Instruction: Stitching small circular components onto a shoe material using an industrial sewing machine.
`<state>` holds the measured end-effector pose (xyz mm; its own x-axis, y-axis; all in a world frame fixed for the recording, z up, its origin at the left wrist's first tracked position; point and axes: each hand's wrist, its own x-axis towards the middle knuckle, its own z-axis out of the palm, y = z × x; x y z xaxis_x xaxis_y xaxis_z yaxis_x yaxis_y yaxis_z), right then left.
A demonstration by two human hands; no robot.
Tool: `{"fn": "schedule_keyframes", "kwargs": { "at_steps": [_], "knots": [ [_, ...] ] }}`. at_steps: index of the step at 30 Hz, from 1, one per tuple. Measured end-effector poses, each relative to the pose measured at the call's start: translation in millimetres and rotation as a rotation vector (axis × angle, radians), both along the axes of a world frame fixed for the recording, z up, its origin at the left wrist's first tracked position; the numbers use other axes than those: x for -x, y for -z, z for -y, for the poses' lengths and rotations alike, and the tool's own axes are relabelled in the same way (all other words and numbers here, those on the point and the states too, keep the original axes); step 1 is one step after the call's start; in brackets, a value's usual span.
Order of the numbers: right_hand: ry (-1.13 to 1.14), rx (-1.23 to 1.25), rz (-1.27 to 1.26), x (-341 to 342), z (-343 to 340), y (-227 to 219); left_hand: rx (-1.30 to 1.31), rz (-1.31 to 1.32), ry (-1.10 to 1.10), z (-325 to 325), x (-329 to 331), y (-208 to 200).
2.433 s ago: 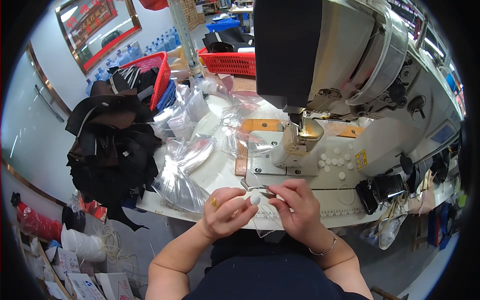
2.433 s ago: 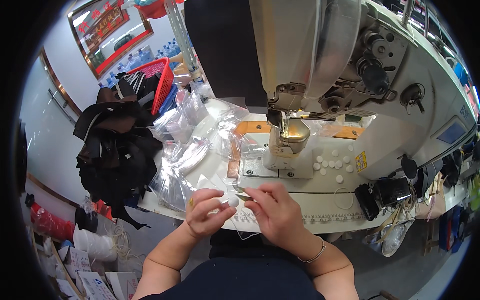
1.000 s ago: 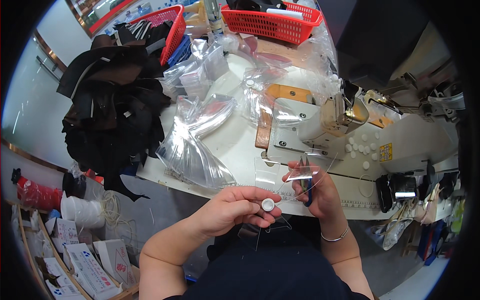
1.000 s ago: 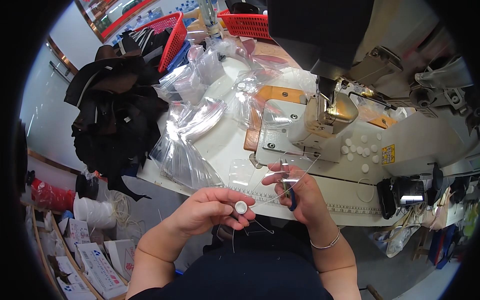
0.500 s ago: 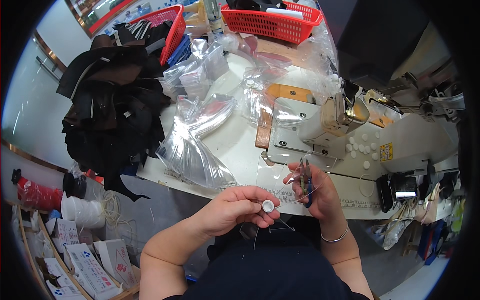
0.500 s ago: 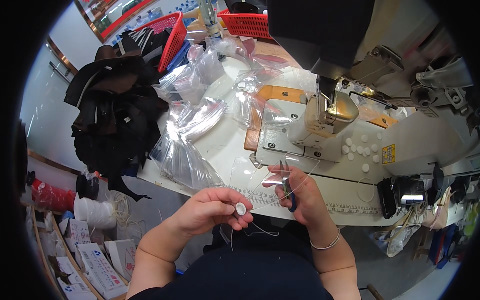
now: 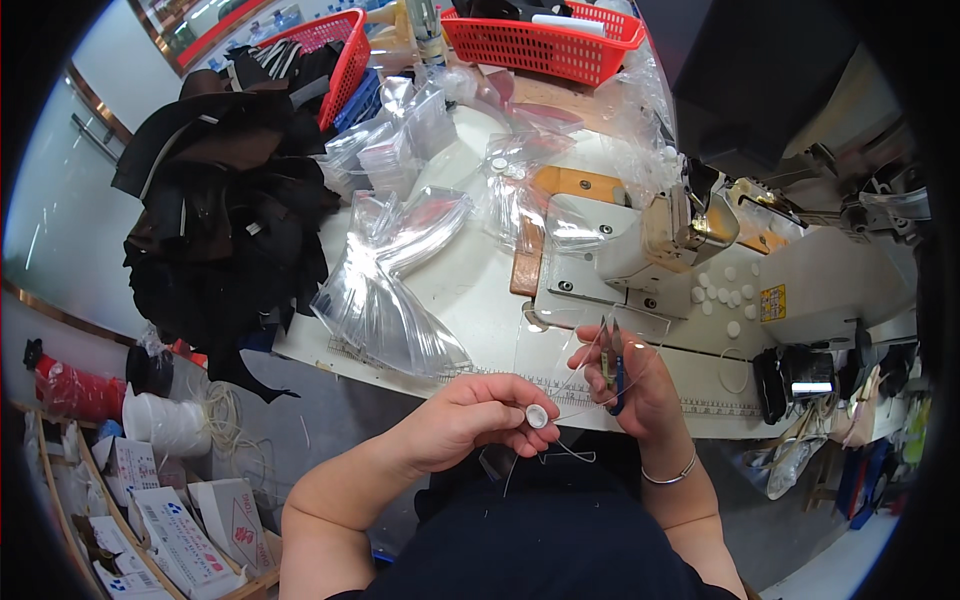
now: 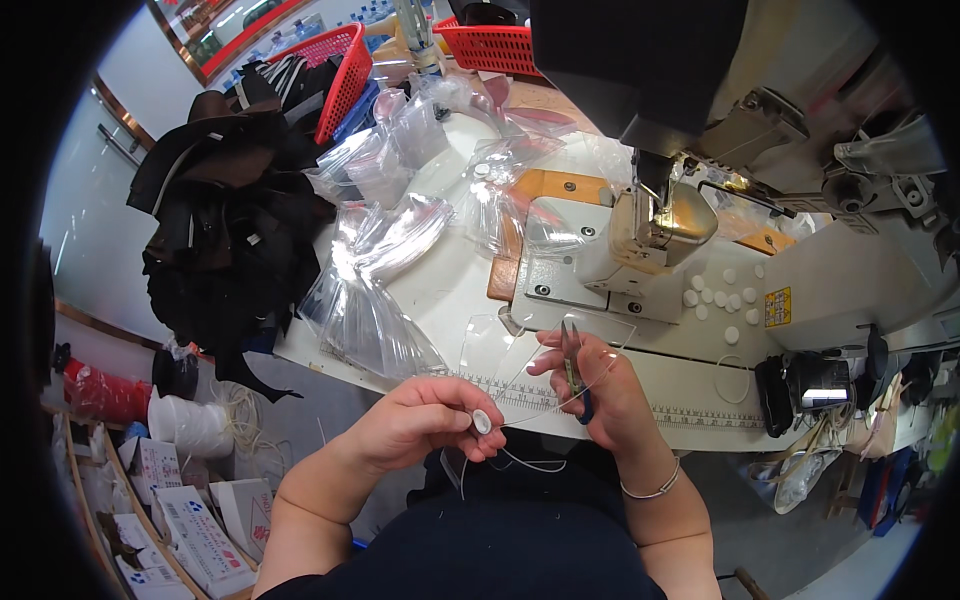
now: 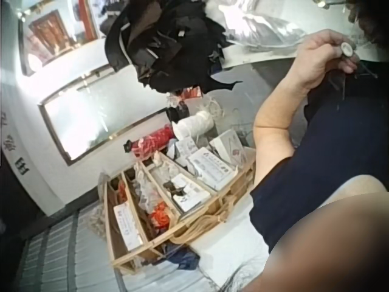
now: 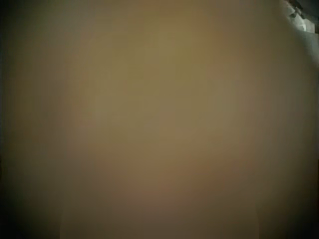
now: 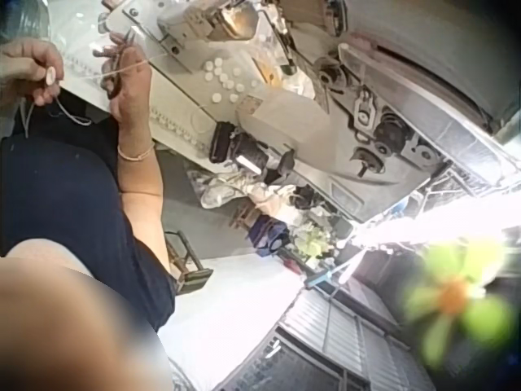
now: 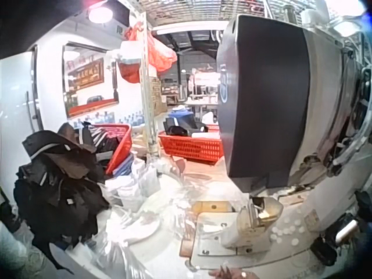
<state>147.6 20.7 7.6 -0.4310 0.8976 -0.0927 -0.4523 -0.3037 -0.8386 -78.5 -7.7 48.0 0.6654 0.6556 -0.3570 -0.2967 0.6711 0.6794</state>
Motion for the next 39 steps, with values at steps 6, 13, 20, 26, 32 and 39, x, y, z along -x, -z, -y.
{"fn": "schedule_keyframes", "kwargs": {
  "at_steps": [6,13,20,26,32,39],
  "knots": [
    [0.471,-0.001,0.185,-21,3,13,-0.075,-0.15,-0.079,1,7,-12],
    [1.59,-1.231,0.622,-70,-17,-117,-0.618,-0.256,-0.549,-110,37,-45],
    [1.666,-1.269,0.894,-56,-39,-188,-0.496,-0.042,-0.42,-256,9,-48],
    [1.665,-1.378,0.892,-54,-35,-189,-0.798,-1.307,-0.269,-326,26,94],
    [1.635,-1.341,0.883,-48,-27,-187,-1.009,-1.546,-0.362,-294,19,48],
    [1.596,-1.476,0.854,-55,-31,-187,-1.149,-1.649,-0.378,-201,78,-28]
  ]
}}
